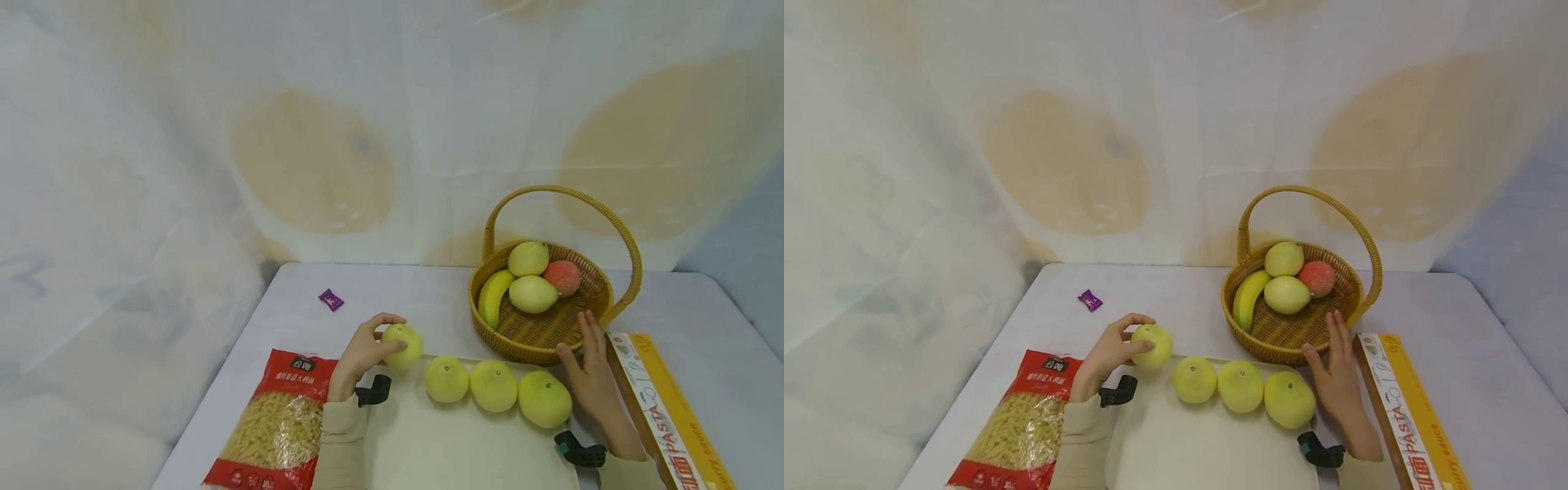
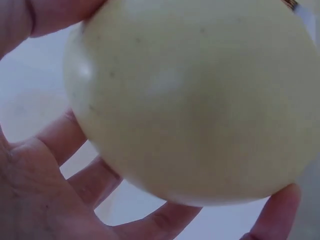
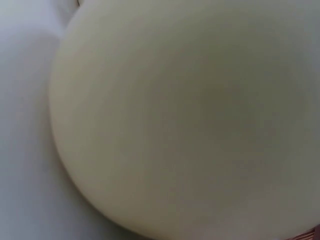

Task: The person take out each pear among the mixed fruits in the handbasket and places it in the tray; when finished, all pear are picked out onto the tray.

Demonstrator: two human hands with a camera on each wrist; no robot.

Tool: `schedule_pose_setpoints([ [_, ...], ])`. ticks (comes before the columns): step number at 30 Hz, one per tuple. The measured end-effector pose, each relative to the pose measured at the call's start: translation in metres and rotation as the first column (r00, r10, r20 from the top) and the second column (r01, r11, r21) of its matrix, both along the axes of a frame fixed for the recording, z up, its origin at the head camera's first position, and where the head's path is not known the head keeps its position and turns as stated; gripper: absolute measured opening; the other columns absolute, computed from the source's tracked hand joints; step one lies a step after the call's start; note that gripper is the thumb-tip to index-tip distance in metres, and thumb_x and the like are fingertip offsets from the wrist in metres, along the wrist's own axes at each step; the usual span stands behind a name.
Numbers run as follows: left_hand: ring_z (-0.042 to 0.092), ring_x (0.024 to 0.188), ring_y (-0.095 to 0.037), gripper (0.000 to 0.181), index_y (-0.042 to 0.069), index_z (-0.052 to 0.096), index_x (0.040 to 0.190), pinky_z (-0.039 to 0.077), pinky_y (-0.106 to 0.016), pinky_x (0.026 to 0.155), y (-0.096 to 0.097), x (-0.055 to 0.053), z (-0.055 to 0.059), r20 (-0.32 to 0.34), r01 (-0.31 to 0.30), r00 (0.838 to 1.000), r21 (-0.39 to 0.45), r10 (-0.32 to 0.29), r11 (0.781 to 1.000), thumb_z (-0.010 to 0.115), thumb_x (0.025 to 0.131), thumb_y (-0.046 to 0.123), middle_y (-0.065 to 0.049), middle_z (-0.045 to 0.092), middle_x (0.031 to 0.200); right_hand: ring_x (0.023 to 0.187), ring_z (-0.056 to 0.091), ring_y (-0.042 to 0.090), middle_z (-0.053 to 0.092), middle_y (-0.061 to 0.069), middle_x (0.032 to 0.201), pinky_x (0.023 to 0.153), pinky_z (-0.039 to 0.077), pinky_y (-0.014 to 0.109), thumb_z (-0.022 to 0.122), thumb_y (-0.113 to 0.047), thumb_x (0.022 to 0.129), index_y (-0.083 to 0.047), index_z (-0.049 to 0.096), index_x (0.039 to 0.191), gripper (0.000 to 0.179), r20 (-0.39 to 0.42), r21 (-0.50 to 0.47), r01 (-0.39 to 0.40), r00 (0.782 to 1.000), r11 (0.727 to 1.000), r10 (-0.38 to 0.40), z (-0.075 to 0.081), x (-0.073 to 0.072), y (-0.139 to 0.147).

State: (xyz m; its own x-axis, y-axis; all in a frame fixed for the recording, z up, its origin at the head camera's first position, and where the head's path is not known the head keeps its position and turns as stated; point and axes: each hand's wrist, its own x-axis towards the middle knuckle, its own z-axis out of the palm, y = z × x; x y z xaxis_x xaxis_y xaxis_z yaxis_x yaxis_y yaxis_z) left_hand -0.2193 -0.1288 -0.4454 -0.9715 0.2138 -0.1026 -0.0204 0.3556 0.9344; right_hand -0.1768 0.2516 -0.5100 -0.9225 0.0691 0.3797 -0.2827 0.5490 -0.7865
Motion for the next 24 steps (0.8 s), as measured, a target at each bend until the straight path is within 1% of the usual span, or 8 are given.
schedule_pose_setpoints([
  [3,0.055,0.082,-0.02,0.039,0.013,0.063,0.121,0.051,-0.031,0.057,-0.004,0.004,-0.01,0.023,0.023,0.999,-0.01,-0.022,1.0,0.072,0.082,0.013,-0.019,0.061,0.112,0.145,0.001,0.05,-0.001,0.022,0.162,0.103,0.011,0.078,0.048,-0.017,0.102,-0.017,0.002,0.157,0.072,0.005,-0.003,-0.003,1.0,1.0,0.003,0.0,0.0,0.001],
  [6,0.056,0.086,-0.021,0.039,0.011,0.063,0.121,0.054,-0.034,0.057,-0.006,0.005,-0.014,0.012,0.068,0.998,-0.017,-0.068,0.998,0.072,0.083,0.012,-0.021,0.06,0.117,0.146,0.001,0.05,-0.001,0.021,0.162,0.104,0.011,0.077,0.048,-0.018,0.102,-0.017,0.002,0.157,0.072,0.013,-0.003,0.001,1.0,1.0,-0.001,-0.001,0.0,0.002],
  [10,0.056,0.093,-0.024,0.038,0.01,0.062,0.12,0.057,-0.035,0.058,-0.009,0.004,-0.015,-0.003,0.13,0.991,-0.023,-0.131,0.991,0.071,0.083,0.009,-0.023,0.056,0.123,0.145,0.001,0.05,-0.001,0.022,0.162,0.105,0.011,0.077,0.048,-0.018,0.102,-0.016,0.003,0.157,0.072,0.009,-0.004,0.006,1.0,1.0,-0.006,0.0,0.0,0.001],
  [14,0.055,0.095,-0.024,0.037,0.01,0.063,0.118,0.057,-0.033,0.062,-0.013,0.004,-0.014,0.015,0.166,0.986,-0.039,-0.165,0.985,0.072,0.082,0.009,-0.023,0.055,0.124,0.145,0.001,0.051,0.0,0.023,0.161,0.105,0.01,0.077,0.048,-0.018,0.102,-0.015,0.003,0.157,0.071,0.007,-0.003,0.009,1.0,1.0,-0.009,0.001,0.0,0.0],
  [18,0.056,0.097,-0.023,0.036,0.011,0.063,0.119,0.057,-0.032,0.066,-0.011,0.003,-0.016,0.041,0.207,0.978,-0.053,-0.205,0.977,0.071,0.084,0.01,-0.021,0.056,0.124,0.145,0.001,0.05,-0.001,0.022,0.162,0.105,0.009,0.077,0.047,-0.018,0.102,-0.015,0.003,0.157,0.071,0.004,-0.002,0.01,1.0,1.0,-0.01,0.002,-0.001,0.001],
  [22,0.056,0.101,-0.024,0.035,0.011,0.062,0.12,0.056,-0.032,0.066,-0.01,0.002,-0.016,0.059,0.225,0.973,-0.051,-0.222,0.973,0.069,0.085,0.009,-0.019,0.057,0.124,0.145,0.0,0.05,-0.001,0.022,0.161,0.105,0.009,0.077,0.047,-0.017,0.102,-0.014,0.003,0.157,0.071,0.004,-0.007,0.009,1.0,1.0,-0.009,0.0,-0.001,0.001],
  [24,0.056,0.107,-0.028,0.037,0.009,0.061,0.122,0.057,-0.035,0.07,-0.01,0.003,-0.016,0.053,0.224,0.974,-0.046,-0.222,0.973,0.069,0.086,0.009,-0.018,0.057,0.127,0.145,0.0,0.05,-0.001,0.023,0.161,0.105,0.008,0.077,0.047,-0.017,0.102,-0.014,0.003,0.157,0.071,0.007,-0.012,0.007,1.0,1.0,-0.007,-0.001,-0.001,0.001],
])
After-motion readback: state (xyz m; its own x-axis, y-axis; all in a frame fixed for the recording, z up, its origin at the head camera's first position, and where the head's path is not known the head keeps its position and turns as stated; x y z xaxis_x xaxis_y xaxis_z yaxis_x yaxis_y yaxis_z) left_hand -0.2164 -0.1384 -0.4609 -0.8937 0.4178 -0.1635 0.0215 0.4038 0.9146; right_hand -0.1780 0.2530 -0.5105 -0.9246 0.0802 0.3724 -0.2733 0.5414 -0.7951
